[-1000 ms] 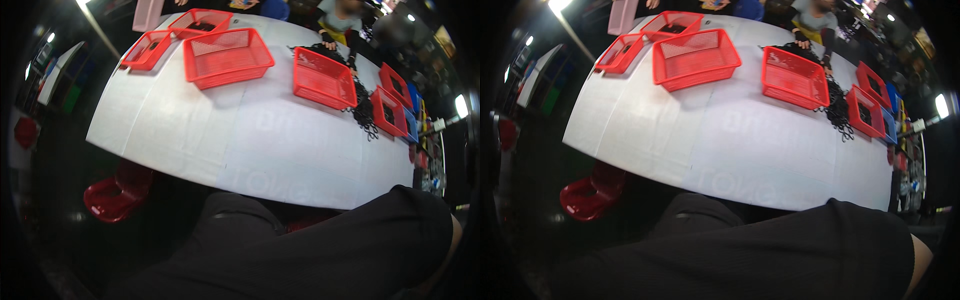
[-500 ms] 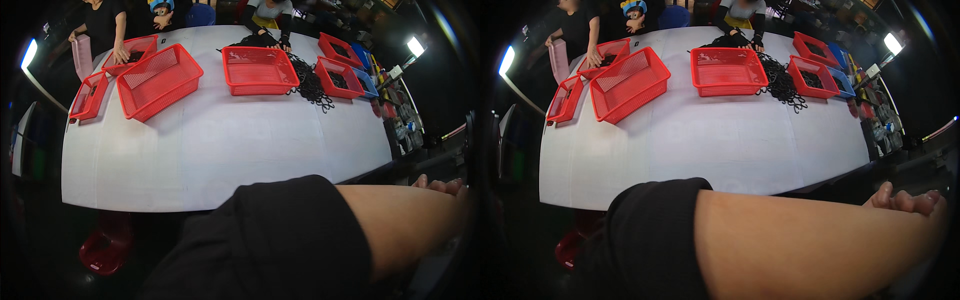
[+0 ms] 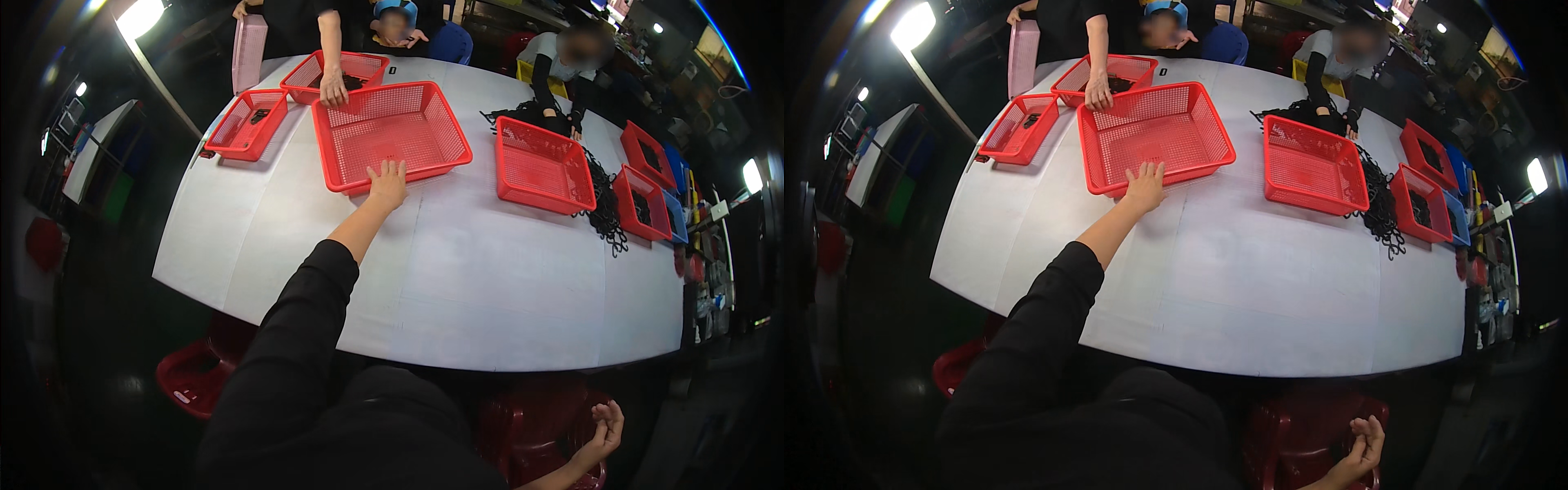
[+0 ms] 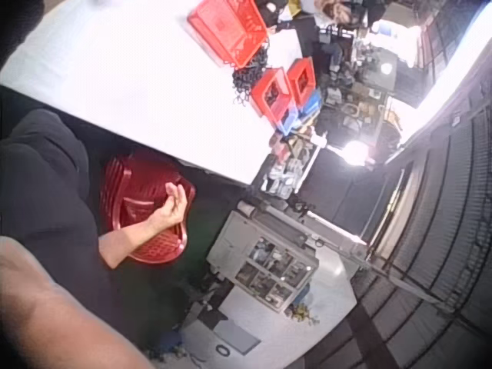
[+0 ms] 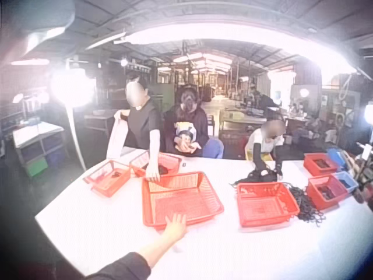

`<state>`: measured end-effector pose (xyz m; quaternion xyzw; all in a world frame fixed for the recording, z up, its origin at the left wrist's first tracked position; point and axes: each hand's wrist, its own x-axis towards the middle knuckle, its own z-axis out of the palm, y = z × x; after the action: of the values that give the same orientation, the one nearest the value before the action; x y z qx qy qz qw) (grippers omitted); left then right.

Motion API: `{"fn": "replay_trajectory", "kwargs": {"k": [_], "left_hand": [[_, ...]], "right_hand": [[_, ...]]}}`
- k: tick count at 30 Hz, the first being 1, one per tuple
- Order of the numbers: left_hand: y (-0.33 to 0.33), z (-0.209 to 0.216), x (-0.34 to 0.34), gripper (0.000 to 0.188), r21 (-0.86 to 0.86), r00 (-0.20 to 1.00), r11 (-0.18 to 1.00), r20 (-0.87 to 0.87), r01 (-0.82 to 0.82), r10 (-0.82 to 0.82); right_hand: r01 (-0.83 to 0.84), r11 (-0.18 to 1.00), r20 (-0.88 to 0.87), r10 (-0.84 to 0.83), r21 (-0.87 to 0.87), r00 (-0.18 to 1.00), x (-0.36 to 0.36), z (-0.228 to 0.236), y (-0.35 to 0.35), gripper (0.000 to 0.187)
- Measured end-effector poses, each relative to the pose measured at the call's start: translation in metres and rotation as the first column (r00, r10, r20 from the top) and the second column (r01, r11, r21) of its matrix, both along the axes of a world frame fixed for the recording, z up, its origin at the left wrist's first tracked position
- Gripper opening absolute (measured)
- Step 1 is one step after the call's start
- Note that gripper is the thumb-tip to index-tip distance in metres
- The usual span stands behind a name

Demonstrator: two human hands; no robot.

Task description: The person sorts small black plastic hooks on a white table, picking them up one by one, inspecting them, and placing them into red and green baskets. The person also moves a red chair and uses a marker to mark some hooks before continuing to sort them.

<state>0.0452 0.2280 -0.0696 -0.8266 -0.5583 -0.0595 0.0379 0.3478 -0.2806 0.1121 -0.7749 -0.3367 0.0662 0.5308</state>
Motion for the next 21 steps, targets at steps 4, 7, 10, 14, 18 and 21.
{"fn": "replay_trajectory", "kwargs": {"k": [4, 7, 10, 14, 18, 21], "left_hand": [[0.025, -0.016, -0.079, 0.029, -0.005, 0.994, 1.0, -0.113, 0.0, 0.0], [0.035, 0.01, -0.157, 0.024, 0.279, 0.972, 0.959, -0.235, 0.045, 0.022], [0.037, 0.07, -0.217, 0.044, 0.445, 0.92, 0.87, -0.211, -0.211, 0.331], [0.044, 0.111, -0.285, 0.07, 0.62, 0.851, 0.664, 0.012, -0.418, 0.524], [0.004, 0.088, -0.3, 0.066, 0.602, 0.855, 0.61, 0.308, -0.514, 0.416], [-0.049, 0.018, -0.242, 0.065, 0.422, 0.855, 0.748, 0.333, -0.512, 0.397]], "right_hand": [[-0.03, 0.999, -0.06, 0.029, -0.014, 0.998, -0.037, -0.01, 0.033, 0.034], [-0.106, 0.993, -0.052, 0.104, -0.043, 0.993, -0.051, -0.022, 0.054, 0.033], [-0.154, 0.987, -0.079, 0.15, -0.047, 0.986, -0.066, -0.021, 0.077, 0.031], [-0.187, 0.982, -0.1, 0.185, -0.012, 0.978, -0.078, -0.024, 0.102, 0.031], [-0.261, 0.964, -0.15, 0.25, -0.057, 0.957, -0.076, -0.032, 0.131, 0.032], [-0.337, 0.937, -0.158, 0.321, -0.091, 0.934, -0.066, -0.046, 0.146, 0.034]]}}
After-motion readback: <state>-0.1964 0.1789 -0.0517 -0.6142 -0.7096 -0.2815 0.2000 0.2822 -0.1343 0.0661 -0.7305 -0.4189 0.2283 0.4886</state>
